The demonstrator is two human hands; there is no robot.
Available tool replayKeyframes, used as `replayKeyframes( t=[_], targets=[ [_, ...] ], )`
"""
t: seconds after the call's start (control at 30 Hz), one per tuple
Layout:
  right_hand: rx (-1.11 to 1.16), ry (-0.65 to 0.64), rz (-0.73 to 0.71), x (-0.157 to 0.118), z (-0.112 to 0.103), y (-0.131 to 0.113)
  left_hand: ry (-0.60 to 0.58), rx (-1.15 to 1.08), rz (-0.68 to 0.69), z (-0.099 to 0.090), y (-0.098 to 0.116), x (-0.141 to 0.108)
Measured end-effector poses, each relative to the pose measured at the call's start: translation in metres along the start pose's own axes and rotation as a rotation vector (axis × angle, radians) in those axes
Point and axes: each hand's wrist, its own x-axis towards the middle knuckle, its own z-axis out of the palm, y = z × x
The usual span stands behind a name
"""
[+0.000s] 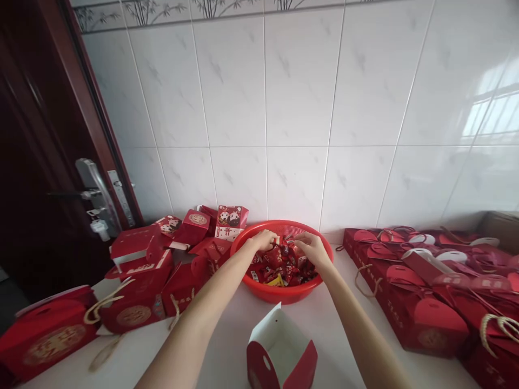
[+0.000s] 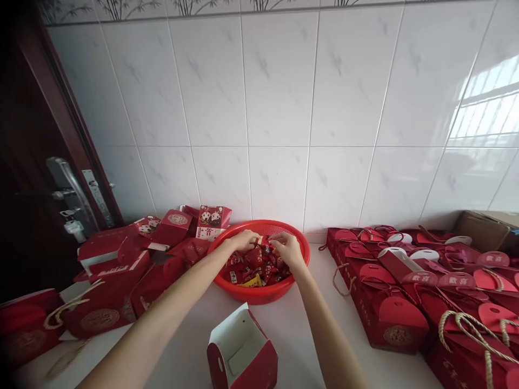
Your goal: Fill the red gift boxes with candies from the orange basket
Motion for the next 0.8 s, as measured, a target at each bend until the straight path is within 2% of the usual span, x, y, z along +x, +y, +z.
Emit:
replayKeyframes(
  t=[0.17, 0.27, 0.47, 0.6, 0.8],
  targets=[
    [0.019, 0.066, 0.045, 0.004, -0.004, 0.005, 0.154, -0.241, 0.021, -0.011, -0.001, -0.002],
    [0.018, 0.044, 0.049, 0.002, -0.005, 0.003, 0.145, -0.365, 0.059, -0.012, 0.007, -0.008],
    [-0.046, -0.194, 0.036, -0.002, -0.003, 0.0, 0.1, -0.414, 0.055, -0.006, 0.013, -0.012],
    [-0.144, -0.316, 0.048, -0.002, -0.003, 0.002, 0.054, -0.328, 0.032, -0.002, 0.01, -0.012],
    [-0.364, -0.618, 0.093, -0.007, 0.0, -0.005, -0.029, -0.191, 0.093, 0.0, 0.014, -0.02]
  ],
)
